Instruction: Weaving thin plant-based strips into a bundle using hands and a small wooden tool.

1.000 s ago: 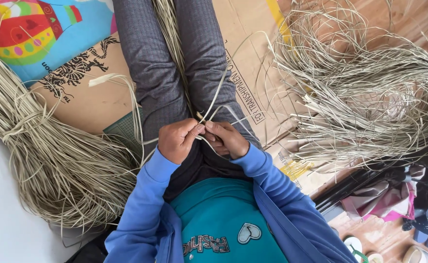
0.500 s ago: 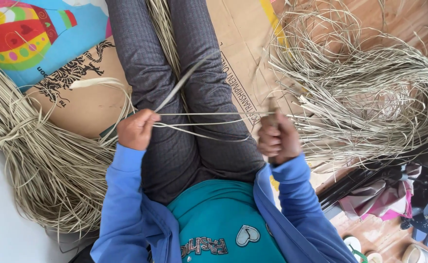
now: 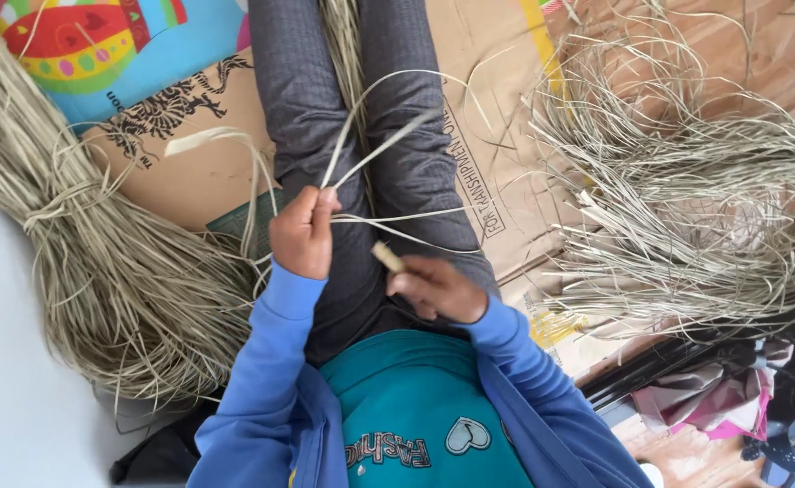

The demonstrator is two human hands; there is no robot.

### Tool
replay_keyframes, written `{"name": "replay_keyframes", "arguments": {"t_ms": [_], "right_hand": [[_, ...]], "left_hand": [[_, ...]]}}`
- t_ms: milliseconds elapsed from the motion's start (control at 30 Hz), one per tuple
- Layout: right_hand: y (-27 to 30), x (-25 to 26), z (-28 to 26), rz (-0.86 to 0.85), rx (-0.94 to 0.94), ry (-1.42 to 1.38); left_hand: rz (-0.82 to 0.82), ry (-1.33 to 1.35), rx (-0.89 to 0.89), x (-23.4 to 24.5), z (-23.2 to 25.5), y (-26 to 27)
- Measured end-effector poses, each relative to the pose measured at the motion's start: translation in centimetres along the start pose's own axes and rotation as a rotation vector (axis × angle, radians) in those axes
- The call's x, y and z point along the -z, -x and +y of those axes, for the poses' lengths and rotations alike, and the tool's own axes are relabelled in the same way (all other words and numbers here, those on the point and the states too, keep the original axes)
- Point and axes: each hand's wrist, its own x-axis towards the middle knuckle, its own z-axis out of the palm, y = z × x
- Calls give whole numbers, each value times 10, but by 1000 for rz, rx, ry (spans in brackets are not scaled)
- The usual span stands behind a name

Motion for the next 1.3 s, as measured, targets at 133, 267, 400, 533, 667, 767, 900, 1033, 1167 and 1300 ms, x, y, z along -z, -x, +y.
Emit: {"name": "replay_keyframes", "arguments": {"t_ms": [133, 267, 400, 533, 667, 767, 900, 1033, 1167, 1300], "right_hand": [[-14, -13, 16, -91, -104, 59], [-21, -11, 16, 85, -95, 8], [-21, -5, 19, 222, -59, -59], [-25, 3, 17, 263, -84, -114], [-26, 9, 8, 307, -47, -113], [-28, 9, 5, 266, -10, -27], [-29, -1, 9, 250, 28, -70], [-31, -1, 15, 284, 49, -135], [-24, 1, -5, 179, 1, -343], [-8, 50, -6, -60, -77, -760]], "left_hand": [[51, 64, -7, -4, 9, 5], [65, 44, -73, -7, 22, 10], [20, 114, -174, -4, 38, 12], [-115, 183, -222, 7, 43, 13], [-188, 216, -269, 9, 42, 14], [-177, 219, -279, 8, 46, 13], [-219, 282, -239, -5, 34, 20], [-233, 293, -233, -13, 21, 24], [-247, 230, -243, -12, 6, 19], [-162, 70, -265, -3, -42, 10]]}}
